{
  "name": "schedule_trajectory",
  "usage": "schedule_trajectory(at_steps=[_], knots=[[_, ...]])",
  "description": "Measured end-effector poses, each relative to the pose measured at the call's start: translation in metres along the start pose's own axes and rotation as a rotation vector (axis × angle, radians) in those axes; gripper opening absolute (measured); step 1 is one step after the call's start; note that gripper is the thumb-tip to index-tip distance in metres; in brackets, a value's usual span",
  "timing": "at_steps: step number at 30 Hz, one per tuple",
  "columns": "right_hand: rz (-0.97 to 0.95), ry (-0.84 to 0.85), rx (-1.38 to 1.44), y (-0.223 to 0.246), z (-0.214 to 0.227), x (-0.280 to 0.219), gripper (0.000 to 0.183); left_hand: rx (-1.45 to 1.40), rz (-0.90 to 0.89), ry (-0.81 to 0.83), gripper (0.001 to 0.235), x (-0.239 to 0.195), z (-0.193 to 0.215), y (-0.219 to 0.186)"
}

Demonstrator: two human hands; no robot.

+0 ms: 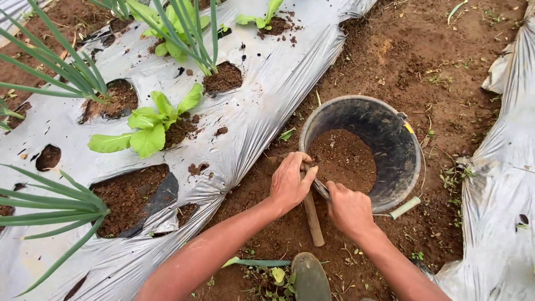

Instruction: Planting seedlings into a prepared field bed through plastic mulch using a hand hoe and soil from a bucket.

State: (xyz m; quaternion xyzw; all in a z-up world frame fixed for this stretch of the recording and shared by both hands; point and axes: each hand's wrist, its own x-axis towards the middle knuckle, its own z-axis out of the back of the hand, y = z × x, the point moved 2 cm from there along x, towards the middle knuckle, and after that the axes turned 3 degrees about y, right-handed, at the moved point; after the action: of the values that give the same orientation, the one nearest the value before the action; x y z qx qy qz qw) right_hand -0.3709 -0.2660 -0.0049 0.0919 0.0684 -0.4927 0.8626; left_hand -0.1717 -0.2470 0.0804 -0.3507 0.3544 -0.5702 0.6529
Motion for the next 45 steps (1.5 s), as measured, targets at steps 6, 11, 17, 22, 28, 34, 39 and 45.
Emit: schedule_trajectory(at_steps=[6, 11, 17, 22, 28, 34, 39, 45], knots=[[0.197, 0.315, 0.039, 0.061, 0.029, -0.062, 0.034, 0.242, -0.126, -0.058, 0.008, -0.025, -0.007, 0.042], [0.193, 0.591, 0.355, 0.048, 0.078, -0.038, 0.047, 0.279, -0.278, -0.090, 0.010, -0.038, -0.006, 0.054], [0.082, 0.549, 0.280, 0.022, 0.068, 0.038, 0.053, 0.409, -0.335, -0.147, 0.023, -0.022, -0.016, 0.052], [0.194, 0.643, 0.286, 0.030, -0.025, 0.061, 0.057, 0.363, -0.290, -0.135, 0.033, -0.012, -0.017, 0.020], [0.329, 0.860, -0.007, 0.059, 0.069, 0.008, 0.061, 0.254, -0.083, -0.041, 0.039, -0.009, -0.019, 0.001], [0.371, 0.983, -0.085, 0.012, 0.052, -0.001, 0.066, -0.050, 0.078, -0.093, 0.055, -0.008, -0.015, 0.003], [0.378, 0.660, -0.244, -0.055, -0.016, 0.043, 0.063, -0.138, 0.280, -0.062, 0.040, -0.001, -0.031, 0.034], [0.209, 0.307, 0.145, -0.046, -0.034, 0.104, 0.052, -0.107, 0.275, -0.087, 0.038, 0.003, -0.034, 0.041]])
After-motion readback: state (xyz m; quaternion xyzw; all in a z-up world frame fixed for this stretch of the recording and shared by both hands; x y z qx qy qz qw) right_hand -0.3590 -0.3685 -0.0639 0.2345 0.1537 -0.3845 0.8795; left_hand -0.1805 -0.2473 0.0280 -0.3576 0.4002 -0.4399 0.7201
